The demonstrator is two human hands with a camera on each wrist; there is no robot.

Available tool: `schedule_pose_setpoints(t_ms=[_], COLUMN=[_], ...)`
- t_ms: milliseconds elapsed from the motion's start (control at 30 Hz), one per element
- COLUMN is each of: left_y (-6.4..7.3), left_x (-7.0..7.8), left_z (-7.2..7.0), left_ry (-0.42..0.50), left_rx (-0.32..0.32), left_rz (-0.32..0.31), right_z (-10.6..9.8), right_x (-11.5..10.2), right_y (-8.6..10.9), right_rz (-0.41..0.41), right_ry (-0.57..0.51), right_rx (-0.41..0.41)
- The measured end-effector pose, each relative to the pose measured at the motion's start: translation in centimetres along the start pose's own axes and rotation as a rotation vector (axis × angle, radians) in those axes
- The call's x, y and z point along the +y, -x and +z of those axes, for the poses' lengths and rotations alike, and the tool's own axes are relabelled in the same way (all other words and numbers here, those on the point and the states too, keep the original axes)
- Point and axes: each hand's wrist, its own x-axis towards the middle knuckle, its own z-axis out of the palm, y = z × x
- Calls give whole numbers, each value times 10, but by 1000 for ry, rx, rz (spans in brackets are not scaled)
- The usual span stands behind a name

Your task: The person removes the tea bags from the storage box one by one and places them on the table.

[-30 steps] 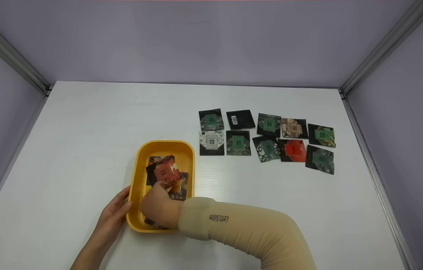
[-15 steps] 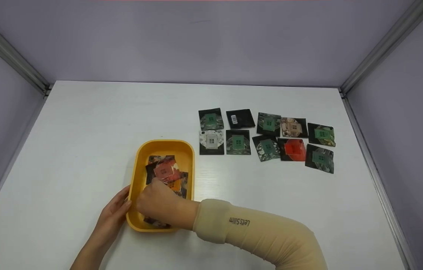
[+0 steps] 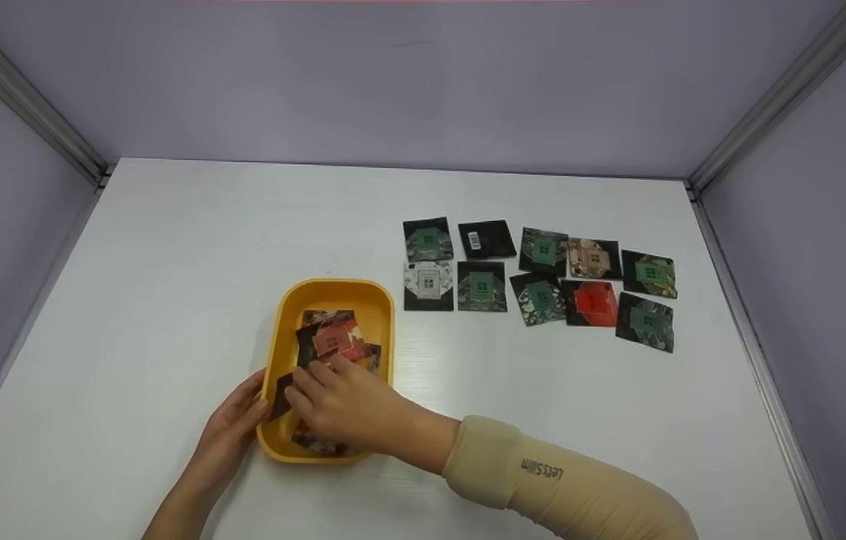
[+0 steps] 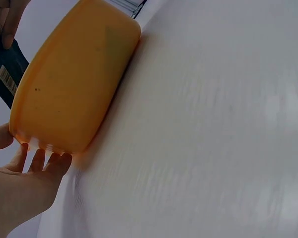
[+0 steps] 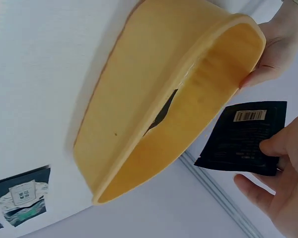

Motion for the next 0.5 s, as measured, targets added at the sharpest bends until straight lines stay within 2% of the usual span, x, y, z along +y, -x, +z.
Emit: schedule_pose_setpoints(t_ms=[300, 500], left_y=[-2, -2], left_x=[-1, 0], left_z=[-1, -1], left_ry=[22, 25], left_rx=[-19, -23], left_rz=[17, 15], right_z=[11, 16], right_x=[10, 19], right_y=[43, 64], right_rz=[76, 140], right_ry=[-81, -128], right_rx=[132, 240])
